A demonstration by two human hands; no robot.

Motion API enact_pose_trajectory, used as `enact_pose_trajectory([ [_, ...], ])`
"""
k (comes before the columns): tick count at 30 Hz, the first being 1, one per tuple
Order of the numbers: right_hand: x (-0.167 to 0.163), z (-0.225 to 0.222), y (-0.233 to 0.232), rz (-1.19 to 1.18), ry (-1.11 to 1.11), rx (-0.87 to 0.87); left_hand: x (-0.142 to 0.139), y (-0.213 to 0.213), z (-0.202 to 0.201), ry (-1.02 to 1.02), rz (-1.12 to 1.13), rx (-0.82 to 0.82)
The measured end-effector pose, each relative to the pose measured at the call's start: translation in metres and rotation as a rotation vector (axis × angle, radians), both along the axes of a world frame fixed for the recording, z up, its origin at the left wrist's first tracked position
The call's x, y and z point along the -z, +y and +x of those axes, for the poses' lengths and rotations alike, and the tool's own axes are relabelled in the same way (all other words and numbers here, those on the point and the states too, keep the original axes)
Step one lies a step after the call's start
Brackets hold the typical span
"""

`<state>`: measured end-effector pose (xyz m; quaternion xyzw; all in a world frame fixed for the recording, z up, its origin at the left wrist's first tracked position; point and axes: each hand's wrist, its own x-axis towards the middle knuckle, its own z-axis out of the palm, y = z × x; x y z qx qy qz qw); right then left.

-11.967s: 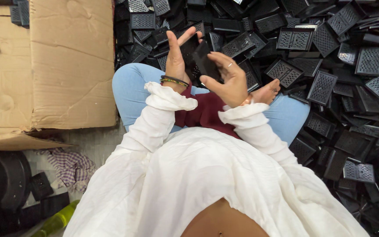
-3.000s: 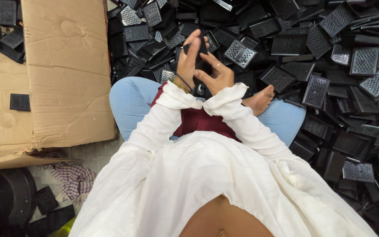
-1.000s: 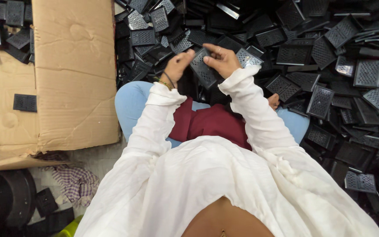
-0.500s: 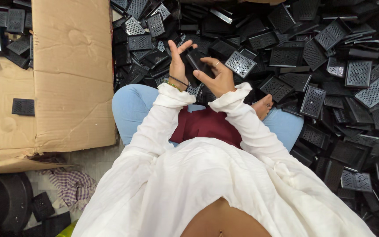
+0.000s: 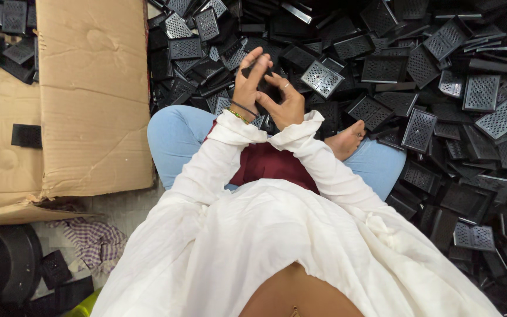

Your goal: The person sits on the floor among large piles of black perforated plastic components. They pick up individual parts, turn them over in their hands, and place them into an open cardboard box, repeating this handling one part at a time throughout the episode.

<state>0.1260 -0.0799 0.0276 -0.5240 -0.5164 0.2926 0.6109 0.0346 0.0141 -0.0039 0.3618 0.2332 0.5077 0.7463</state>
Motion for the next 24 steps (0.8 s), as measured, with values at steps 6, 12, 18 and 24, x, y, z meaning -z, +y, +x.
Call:
enact_pose_trajectory([
  [6,0.005,0.043,-0.002,-0.391,0.662,-0.301,-0.007,0.013,-0.019,-0.292,-0.085,0.118],
  [12,0.028,0.050,-0.010,-0.709,0.663,-0.289,0.010,-0.009,-0.033,-0.215,-0.167,0.183],
  [18,-0.026,0.114,0.068,-0.180,0.375,-0.179,0.020,0.006,-0.039,0.096,-0.486,-0.022],
  [24,-0.027,0.163,0.040,-0.614,-1.213,0.106,0.034,0.026,-0.041,0.196,-0.399,-0.086],
])
